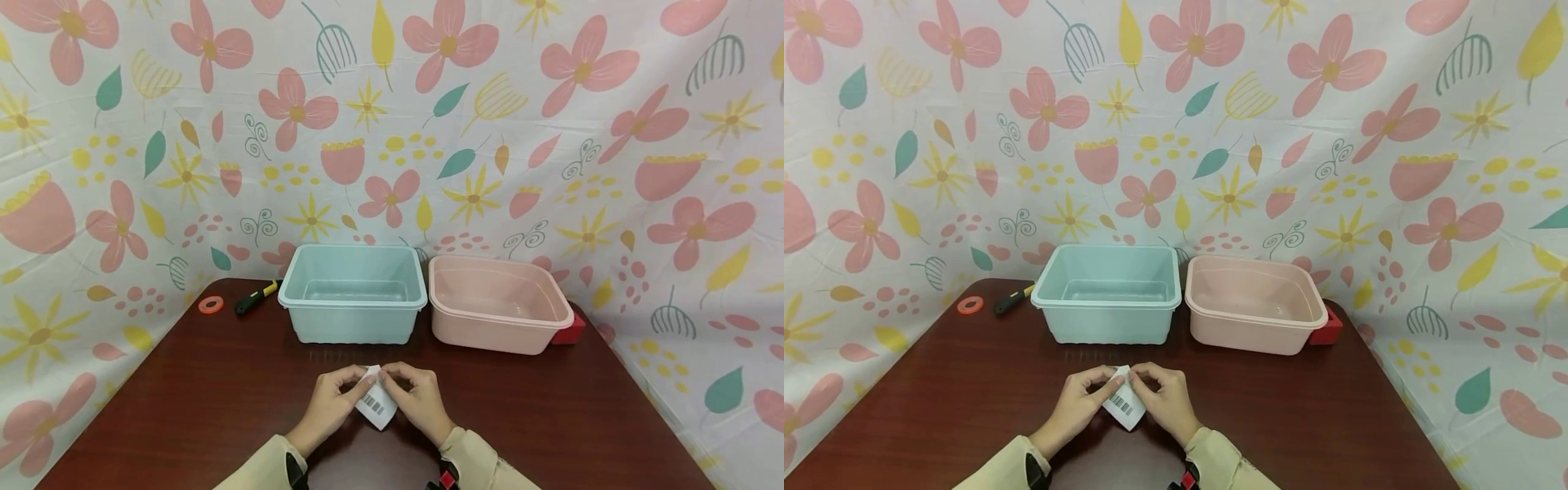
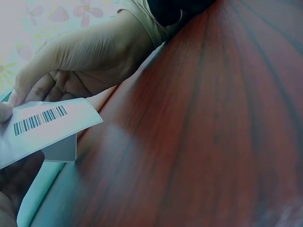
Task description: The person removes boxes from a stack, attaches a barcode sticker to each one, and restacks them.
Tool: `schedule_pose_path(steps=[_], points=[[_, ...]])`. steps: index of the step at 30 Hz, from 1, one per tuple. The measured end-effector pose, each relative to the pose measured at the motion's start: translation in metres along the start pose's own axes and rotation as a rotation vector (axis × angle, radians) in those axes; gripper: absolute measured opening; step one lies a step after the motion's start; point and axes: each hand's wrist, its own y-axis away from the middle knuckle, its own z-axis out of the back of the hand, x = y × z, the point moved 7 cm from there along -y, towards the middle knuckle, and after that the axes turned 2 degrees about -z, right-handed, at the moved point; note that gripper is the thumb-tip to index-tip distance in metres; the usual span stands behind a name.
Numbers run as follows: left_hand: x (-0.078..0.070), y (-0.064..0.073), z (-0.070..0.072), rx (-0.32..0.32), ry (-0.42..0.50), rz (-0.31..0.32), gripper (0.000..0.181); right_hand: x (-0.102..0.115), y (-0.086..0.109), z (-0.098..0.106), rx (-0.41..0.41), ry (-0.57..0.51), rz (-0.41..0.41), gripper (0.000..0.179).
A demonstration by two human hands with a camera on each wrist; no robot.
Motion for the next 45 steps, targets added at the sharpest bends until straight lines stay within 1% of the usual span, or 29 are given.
schedule_pose_path(steps=[4, 6, 11, 14, 22, 25, 29, 34, 39, 42, 43, 44, 45], points=[[-0.002, 0.0, 0.0, 0.0, -0.006, -0.008, 0.009, -0.021, 0.004, -0.001, -0.021, 0.008, -0.018, 0.011], [-0.002, 0.0, 0.001, -0.001, 0.0, -0.01, 0.009, -0.03, 0.005, 0.0, -0.021, 0.007, -0.042, 0.011], [-0.002, 0.0, 0.002, -0.009, 0.0, -0.006, 0.01, -0.04, 0.006, 0.004, -0.03, -0.005, -0.085, 0.007], [-0.001, 0.0, 0.002, -0.016, -0.006, 0.0, 0.01, -0.042, 0.005, 0.007, -0.039, -0.016, -0.091, 0.007], [-0.002, -0.001, 0.004, -0.04, -0.009, -0.008, 0.011, -0.042, 0.001, 0.015, -0.102, 0.013, -0.128, 0.009], [-0.003, 0.0, 0.004, -0.046, -0.002, -0.011, 0.011, -0.029, -0.003, 0.02, -0.11, 0.004, -0.132, 0.006], [-0.001, 0.0, 0.003, -0.037, 0.025, 0.008, 0.012, -0.015, -0.008, 0.026, -0.121, 0.017, -0.127, 0.005], [-0.001, 0.0, 0.002, -0.03, 0.043, 0.022, 0.011, -0.019, -0.008, 0.032, -0.137, 0.029, -0.154, 0.005], [-0.001, 0.0, 0.002, -0.039, 0.038, 0.011, 0.01, -0.027, -0.009, 0.037, -0.143, -0.009, -0.197, 0.005], [-0.002, 0.0, 0.002, -0.046, 0.044, 0.01, 0.009, -0.034, -0.009, 0.039, -0.146, -0.032, -0.225, 0.005], [-0.001, 0.0, 0.003, -0.048, 0.048, 0.013, 0.009, -0.039, -0.008, 0.039, -0.15, -0.036, -0.222, 0.006], [-0.001, 0.0, 0.003, -0.053, 0.051, 0.022, 0.008, -0.045, -0.007, 0.039, -0.153, -0.036, -0.223, 0.006], [-0.004, 0.0, 0.003, -0.06, 0.046, 0.031, 0.007, -0.046, -0.006, 0.04, -0.156, -0.037, -0.229, 0.006]])
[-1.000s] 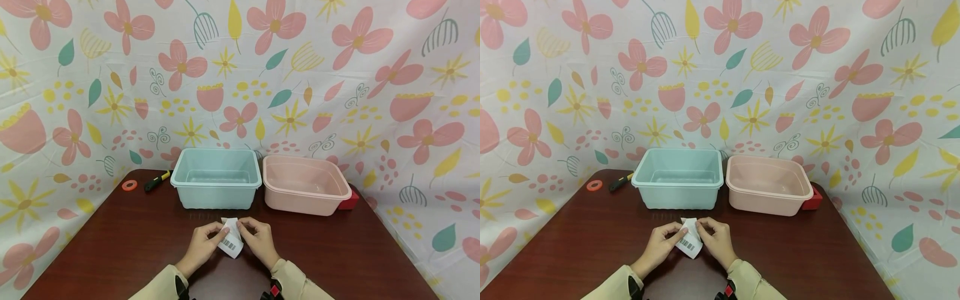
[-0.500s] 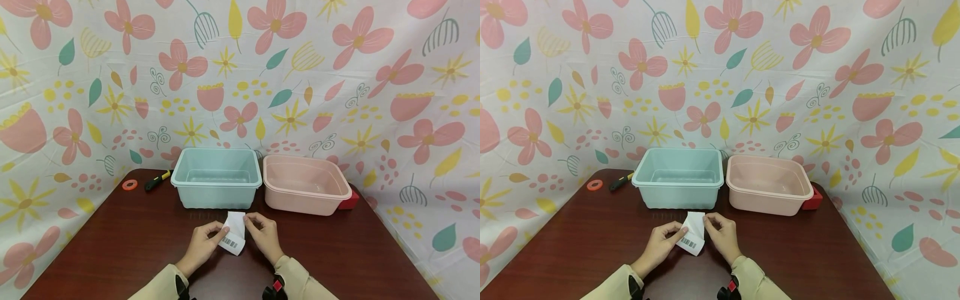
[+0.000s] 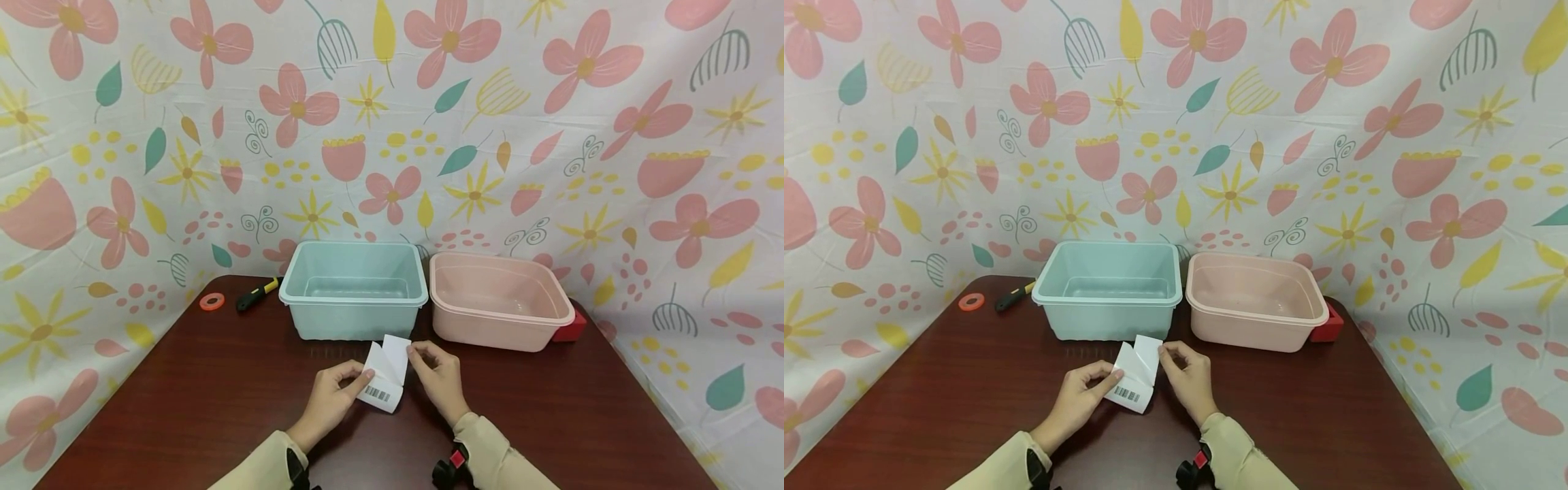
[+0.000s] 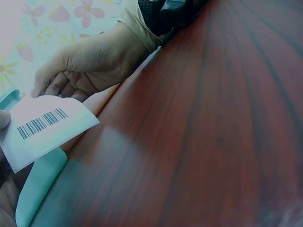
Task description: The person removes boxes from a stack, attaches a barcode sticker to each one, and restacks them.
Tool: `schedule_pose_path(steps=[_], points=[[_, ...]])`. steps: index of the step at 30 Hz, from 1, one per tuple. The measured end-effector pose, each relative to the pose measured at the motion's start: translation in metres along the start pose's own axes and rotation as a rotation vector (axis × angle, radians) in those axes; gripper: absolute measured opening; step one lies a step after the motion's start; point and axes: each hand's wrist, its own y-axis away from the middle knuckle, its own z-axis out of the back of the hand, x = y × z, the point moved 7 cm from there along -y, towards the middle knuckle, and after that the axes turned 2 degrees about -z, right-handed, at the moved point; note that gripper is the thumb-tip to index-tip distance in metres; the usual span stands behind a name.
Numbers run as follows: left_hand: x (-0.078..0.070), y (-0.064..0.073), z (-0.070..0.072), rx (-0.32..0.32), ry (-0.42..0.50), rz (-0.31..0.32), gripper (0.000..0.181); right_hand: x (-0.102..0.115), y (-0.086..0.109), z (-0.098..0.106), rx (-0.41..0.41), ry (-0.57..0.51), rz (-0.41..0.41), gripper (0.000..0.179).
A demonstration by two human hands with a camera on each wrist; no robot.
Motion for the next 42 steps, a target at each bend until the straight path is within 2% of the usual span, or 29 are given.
schedule_pose_path(steps=[4, 7, 12, 19, 28, 32, 38, 42], points=[[-0.018, 0.003, 0.001, -0.022, -0.004, 0.026, 0.006, -0.021, -0.001, 0.002, -0.017, -0.002, 0.007, 0.006], [-0.03, 0.004, 0.002, -0.032, -0.004, 0.029, 0.007, -0.027, -0.002, 0.004, -0.027, 0.001, -0.005, 0.005], [-0.029, 0.005, 0.002, -0.035, -0.003, 0.034, 0.007, -0.024, -0.003, 0.005, -0.027, 0.0, -0.02, 0.005], [-0.028, 0.005, 0.002, -0.04, -0.003, 0.037, 0.007, 0.007, -0.003, 0.008, -0.027, -0.022, -0.007, 0.006], [-0.03, 0.006, 0.002, -0.052, -0.014, 0.008, 0.006, 0.005, -0.004, 0.014, -0.08, -0.008, -0.035, 0.005], [-0.026, 0.005, 0.002, -0.046, -0.012, 0.015, 0.007, 0.0, -0.006, 0.02, -0.116, 0.01, -0.068, 0.006], [-0.001, 0.001, 0.0, -0.037, -0.022, 0.034, 0.007, -0.009, -0.01, 0.029, -0.163, -0.019, -0.14, 0.01], [0.003, 0.001, -0.001, 0.005, -0.004, 0.006, 0.007, -0.013, -0.011, 0.033, -0.188, -0.028, -0.169, 0.011]])
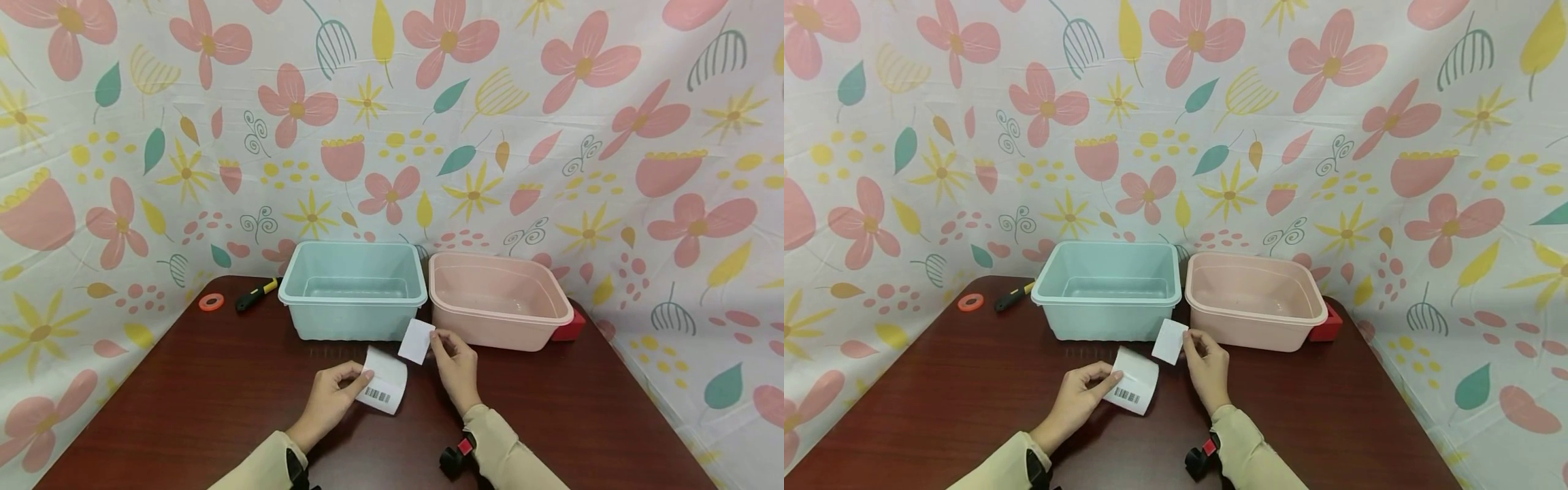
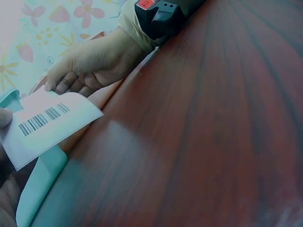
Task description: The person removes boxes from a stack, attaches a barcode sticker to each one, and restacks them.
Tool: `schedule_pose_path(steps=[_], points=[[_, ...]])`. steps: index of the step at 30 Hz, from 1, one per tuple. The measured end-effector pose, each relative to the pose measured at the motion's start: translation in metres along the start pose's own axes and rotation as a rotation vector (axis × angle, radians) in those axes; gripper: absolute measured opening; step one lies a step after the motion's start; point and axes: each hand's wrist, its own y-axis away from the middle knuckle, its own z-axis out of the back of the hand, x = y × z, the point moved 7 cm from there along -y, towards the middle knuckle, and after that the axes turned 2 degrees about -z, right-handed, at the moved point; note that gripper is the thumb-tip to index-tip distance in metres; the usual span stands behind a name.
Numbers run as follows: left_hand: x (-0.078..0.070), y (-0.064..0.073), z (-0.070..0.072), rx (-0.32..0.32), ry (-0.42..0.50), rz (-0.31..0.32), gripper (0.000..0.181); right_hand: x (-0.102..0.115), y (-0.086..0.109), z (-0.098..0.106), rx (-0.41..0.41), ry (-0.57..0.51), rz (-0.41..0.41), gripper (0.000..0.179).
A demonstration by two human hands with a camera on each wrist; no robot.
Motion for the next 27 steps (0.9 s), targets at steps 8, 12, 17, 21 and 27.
schedule_pose_path(steps=[8, 12, 17, 21, 27], points=[[-0.003, 0.005, -0.005, 0.112, -0.228, -0.138, 0.008, -0.002, 0.001, -0.008, 0.098, 0.012, -0.046, 0.016], [-0.01, 0.006, 0.001, 0.034, -0.373, -0.237, 0.014, -0.001, 0.002, -0.011, 0.141, 0.012, -0.043, 0.015], [-0.016, 0.005, 0.003, 0.008, -0.398, -0.285, 0.02, 0.0, 0.004, -0.014, 0.182, 0.03, -0.031, 0.015], [-0.016, 0.005, 0.001, 0.039, -0.398, -0.261, 0.021, 0.002, 0.006, -0.017, 0.215, 0.026, -0.037, 0.014], [-0.013, 0.004, 0.001, 0.028, -0.376, -0.236, 0.016, 0.0, 0.008, -0.023, 0.276, 0.002, -0.015, 0.012]])
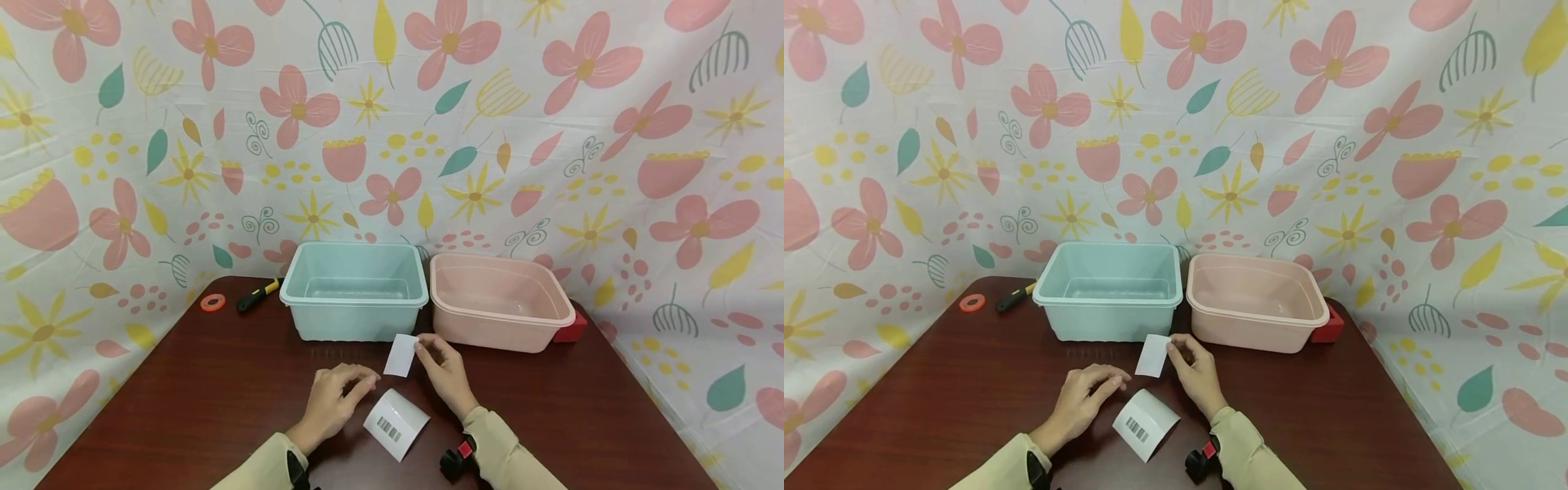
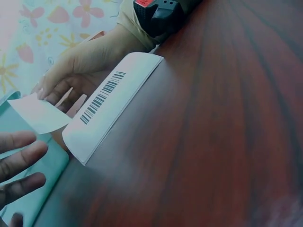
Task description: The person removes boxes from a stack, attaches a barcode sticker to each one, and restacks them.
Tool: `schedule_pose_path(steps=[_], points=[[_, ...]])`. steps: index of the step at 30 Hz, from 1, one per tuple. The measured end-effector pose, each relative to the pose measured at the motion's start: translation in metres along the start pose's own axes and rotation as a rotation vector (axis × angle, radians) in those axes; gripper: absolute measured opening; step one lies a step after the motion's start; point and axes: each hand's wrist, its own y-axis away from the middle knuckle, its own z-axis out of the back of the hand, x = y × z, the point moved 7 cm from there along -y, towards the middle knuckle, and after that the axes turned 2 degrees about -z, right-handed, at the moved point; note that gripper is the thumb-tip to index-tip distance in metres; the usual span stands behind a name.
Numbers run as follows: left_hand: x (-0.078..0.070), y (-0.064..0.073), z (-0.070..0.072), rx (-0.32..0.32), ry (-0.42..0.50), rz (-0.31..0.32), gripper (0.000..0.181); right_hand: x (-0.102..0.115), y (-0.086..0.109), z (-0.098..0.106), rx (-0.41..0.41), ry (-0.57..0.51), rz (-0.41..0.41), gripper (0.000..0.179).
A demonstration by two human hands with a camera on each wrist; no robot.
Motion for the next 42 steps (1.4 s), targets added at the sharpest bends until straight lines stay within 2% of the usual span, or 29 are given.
schedule_pose_path(steps=[3, 6, 9, 12, 19, 23, 27, 31, 35, 42], points=[[0.006, -0.001, -0.002, -0.006, 0.053, 0.066, 0.017, -0.012, -0.002, -0.003, 0.029, -0.036, 0.026, 0.013], [0.014, 0.0, -0.004, -0.005, 0.105, 0.157, 0.02, -0.02, -0.002, -0.009, 0.076, -0.087, 0.109, 0.013], [0.019, 0.0, -0.005, 0.004, 0.142, 0.218, 0.024, -0.013, 0.001, -0.018, 0.157, -0.111, 0.213, 0.016], [0.021, 0.0, -0.008, 0.028, 0.162, 0.25, 0.029, -0.008, 0.006, -0.026, 0.216, -0.109, 0.269, 0.019], [0.019, 0.0, -0.011, 0.087, 0.226, 0.255, 0.035, -0.004, 0.01, -0.031, 0.218, -0.156, 0.281, 0.019], [0.017, -0.001, -0.011, 0.093, 0.229, 0.237, 0.033, -0.003, 0.01, -0.033, 0.239, -0.214, 0.277, 0.017], [0.016, -0.002, -0.01, 0.072, 0.205, 0.229, 0.028, -0.002, 0.011, -0.035, 0.271, -0.239, 0.289, 0.016], [0.018, -0.003, -0.009, 0.044, 0.226, 0.257, 0.028, -0.001, 0.011, -0.035, 0.281, -0.236, 0.307, 0.016], [0.023, -0.004, -0.007, 0.006, 0.28, 0.301, 0.029, -0.003, 0.011, -0.034, 0.273, -0.229, 0.288, 0.018], [0.029, -0.003, -0.003, -0.091, 0.444, 0.392, 0.032, -0.006, 0.012, -0.036, 0.287, -0.23, 0.235, 0.017]])
